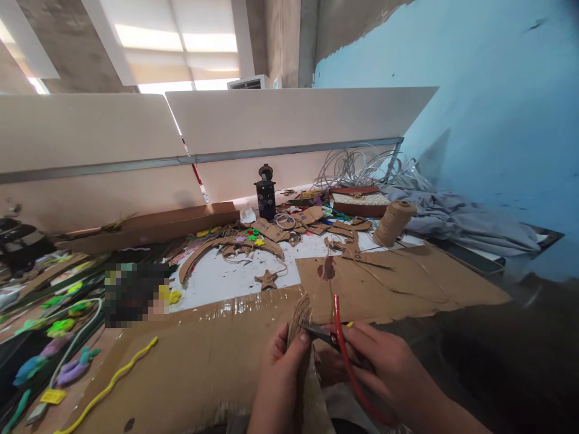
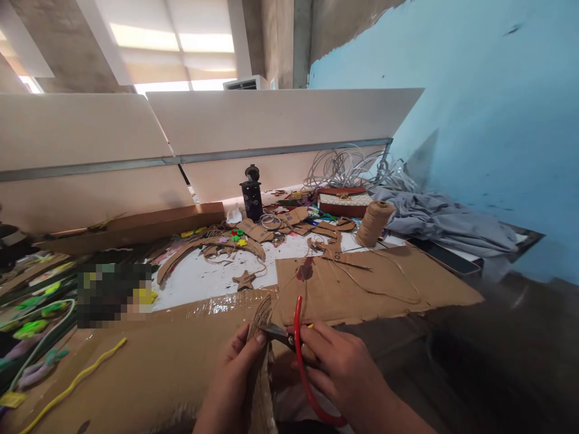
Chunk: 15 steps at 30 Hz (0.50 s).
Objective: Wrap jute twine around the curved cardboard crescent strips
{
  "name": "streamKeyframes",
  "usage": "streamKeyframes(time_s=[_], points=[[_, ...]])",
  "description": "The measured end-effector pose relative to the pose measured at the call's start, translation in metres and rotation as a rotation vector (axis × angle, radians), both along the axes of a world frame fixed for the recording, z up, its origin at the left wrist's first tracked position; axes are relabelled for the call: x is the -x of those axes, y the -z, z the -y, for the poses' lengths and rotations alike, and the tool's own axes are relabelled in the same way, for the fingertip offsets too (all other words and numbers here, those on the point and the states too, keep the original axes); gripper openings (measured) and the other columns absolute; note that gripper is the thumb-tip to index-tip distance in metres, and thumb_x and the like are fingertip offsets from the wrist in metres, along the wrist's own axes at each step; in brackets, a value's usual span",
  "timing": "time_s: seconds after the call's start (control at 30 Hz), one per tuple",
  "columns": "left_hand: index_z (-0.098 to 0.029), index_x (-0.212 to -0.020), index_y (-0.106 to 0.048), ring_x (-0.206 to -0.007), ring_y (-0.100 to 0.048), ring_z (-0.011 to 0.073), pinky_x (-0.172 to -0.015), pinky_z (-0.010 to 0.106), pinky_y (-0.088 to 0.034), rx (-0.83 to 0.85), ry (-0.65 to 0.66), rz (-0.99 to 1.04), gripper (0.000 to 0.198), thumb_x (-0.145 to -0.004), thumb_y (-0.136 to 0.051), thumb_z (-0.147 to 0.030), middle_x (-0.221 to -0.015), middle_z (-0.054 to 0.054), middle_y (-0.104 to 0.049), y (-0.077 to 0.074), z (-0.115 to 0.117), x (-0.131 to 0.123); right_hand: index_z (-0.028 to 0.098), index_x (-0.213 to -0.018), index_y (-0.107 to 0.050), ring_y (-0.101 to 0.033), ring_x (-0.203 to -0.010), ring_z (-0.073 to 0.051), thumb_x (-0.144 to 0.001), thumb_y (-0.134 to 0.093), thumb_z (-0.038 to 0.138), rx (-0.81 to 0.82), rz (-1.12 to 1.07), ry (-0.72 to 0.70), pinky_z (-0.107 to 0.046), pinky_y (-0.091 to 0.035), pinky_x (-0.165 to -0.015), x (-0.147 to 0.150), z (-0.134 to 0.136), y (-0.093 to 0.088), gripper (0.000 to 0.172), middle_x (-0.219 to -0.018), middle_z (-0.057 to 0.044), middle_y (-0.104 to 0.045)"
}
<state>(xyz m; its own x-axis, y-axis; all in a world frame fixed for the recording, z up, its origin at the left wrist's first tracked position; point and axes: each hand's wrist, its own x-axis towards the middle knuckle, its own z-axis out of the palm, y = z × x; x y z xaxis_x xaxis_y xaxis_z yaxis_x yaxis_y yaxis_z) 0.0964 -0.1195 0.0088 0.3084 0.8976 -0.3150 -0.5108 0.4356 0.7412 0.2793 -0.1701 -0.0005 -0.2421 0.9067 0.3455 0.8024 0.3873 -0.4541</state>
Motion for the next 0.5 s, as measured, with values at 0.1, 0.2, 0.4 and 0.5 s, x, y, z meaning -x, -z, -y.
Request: streamKeyframes(time_s=[0.1,0.2,0.4,0.5], points=[[-0.016,-0.088,-0.077,-0.041,-0.052,0.0097,-0.043,0.018,-0.036,0.008,-0.007,0.002,0.042,-0.056,-0.094,-0.038,-0.052,-0.002,-0.062,0.000,0.001,0.000,0.022,-0.112,-0.068,-0.069,-0.079,-0.020,-0.088,-0.064,0.013,-0.024,0.027,-0.002,-0.026,-0.051,-0.068,-0.001,-0.001,0.000,0.026,-0.091,-0.004,-0.070],[-0.015,-0.087,-0.076,-0.040,-0.051,0.0094,-0.042,0.018,-0.035,0.006,0.010,-0.021,0.040,-0.059,-0.094,-0.037,-0.053,-0.001,-0.063,0.000,0.000,0.000,0.022,-0.114,-0.068,-0.070,-0.079,-0.021,-0.090,-0.065,0.018,-0.039,0.035,-0.010,-0.027,-0.051,-0.068,-0.003,-0.003,0.003,0.025,-0.090,-0.004,-0.072],[-0.015,-0.089,-0.076,-0.043,-0.055,0.0115,-0.045,0.019,-0.038,0.027,-0.016,-0.067,0.040,-0.059,-0.094,-0.034,-0.054,0.000,-0.065,0.000,-0.004,0.003,0.022,-0.107,-0.070,-0.072,-0.082,-0.021,-0.099,-0.057,0.029,0.009,-0.021,-0.066,-0.026,-0.053,-0.073,-0.006,-0.007,0.006,0.018,-0.098,-0.008,-0.077],[-0.014,-0.095,-0.075,-0.052,-0.064,0.0164,-0.053,0.023,-0.047,0.044,-0.004,-0.059,0.044,-0.061,-0.092,-0.035,-0.066,0.003,-0.072,-0.004,-0.005,0.008,0.022,-0.116,-0.070,-0.074,-0.090,-0.024,-0.097,-0.059,0.032,0.053,-0.045,-0.031,-0.029,-0.055,-0.075,-0.016,-0.011,0.002,0.024,-0.104,-0.009,-0.077]])
